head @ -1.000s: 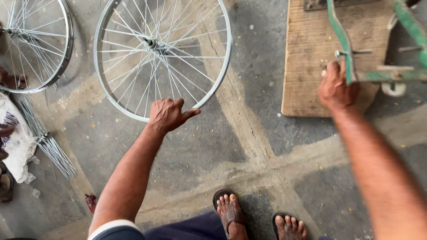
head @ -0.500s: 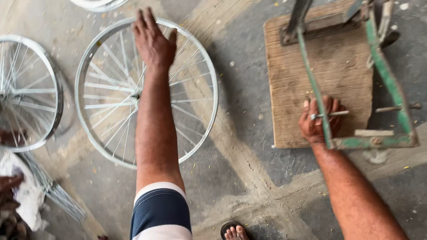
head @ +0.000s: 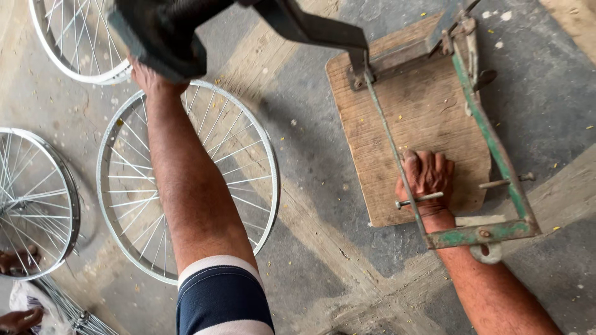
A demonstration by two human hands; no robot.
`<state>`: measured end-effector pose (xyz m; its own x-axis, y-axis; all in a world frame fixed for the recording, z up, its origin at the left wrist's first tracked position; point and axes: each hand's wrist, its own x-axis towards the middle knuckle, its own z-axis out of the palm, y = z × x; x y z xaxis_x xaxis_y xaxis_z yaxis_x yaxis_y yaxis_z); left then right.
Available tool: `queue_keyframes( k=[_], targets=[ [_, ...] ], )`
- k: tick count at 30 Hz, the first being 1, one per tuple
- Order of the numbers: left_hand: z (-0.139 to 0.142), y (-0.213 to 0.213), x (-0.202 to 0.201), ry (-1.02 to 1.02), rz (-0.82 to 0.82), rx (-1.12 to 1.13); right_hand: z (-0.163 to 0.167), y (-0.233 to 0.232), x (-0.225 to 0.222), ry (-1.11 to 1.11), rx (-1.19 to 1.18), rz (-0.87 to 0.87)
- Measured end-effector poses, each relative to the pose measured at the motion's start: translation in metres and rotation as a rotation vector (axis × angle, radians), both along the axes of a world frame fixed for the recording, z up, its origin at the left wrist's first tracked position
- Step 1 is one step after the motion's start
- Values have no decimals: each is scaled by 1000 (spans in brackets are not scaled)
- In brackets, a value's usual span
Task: The person sits on the floor and uses a spoke wrench to tighten the nipples on a bicycle wheel. They rotate the wheel periodically to access different spokes and continue tightening them.
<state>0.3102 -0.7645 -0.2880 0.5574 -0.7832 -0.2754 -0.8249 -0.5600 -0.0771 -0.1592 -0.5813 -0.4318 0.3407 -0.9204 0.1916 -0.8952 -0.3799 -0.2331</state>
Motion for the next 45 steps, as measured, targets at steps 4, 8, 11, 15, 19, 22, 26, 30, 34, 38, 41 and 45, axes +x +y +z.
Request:
queue_keyframes(
  k=[4,8,11,15,19,22,26,30,34,38,41,45],
  targets=[
    [-28,17,4,66,-84,22,3,-1,2,-67,-26,-7],
    [-63,47,-6,-155,-286,-224,5,-2,4,-70,-35,6],
    [-66,64,-18,-93,-160,-182,13,-5,4,-52,-20,-1],
    [-28,90,-25,-164,-418,-517,30,-13,7,-53,-10,48],
    [25,147,-12,-177,-415,-542,43,-17,13,-111,-1,49],
    [66,214,2,-220,-543,-635,46,-16,19,-64,-349,51],
    [132,304,7,-323,-668,-815,64,-18,25,41,-189,44],
    [200,383,-31,-353,-1004,-824,102,-18,23,73,344,-2],
    [230,437,-96,-142,-1207,-673,145,36,-7,102,299,-76],
    [235,451,-156,28,-1273,-682,175,140,-61,21,658,-213],
    [236,452,-206,124,-1354,-741,196,201,-98,-248,656,-191],
    [236,473,-280,120,-1590,-751,231,240,-125,-694,725,-301]
  ],
)
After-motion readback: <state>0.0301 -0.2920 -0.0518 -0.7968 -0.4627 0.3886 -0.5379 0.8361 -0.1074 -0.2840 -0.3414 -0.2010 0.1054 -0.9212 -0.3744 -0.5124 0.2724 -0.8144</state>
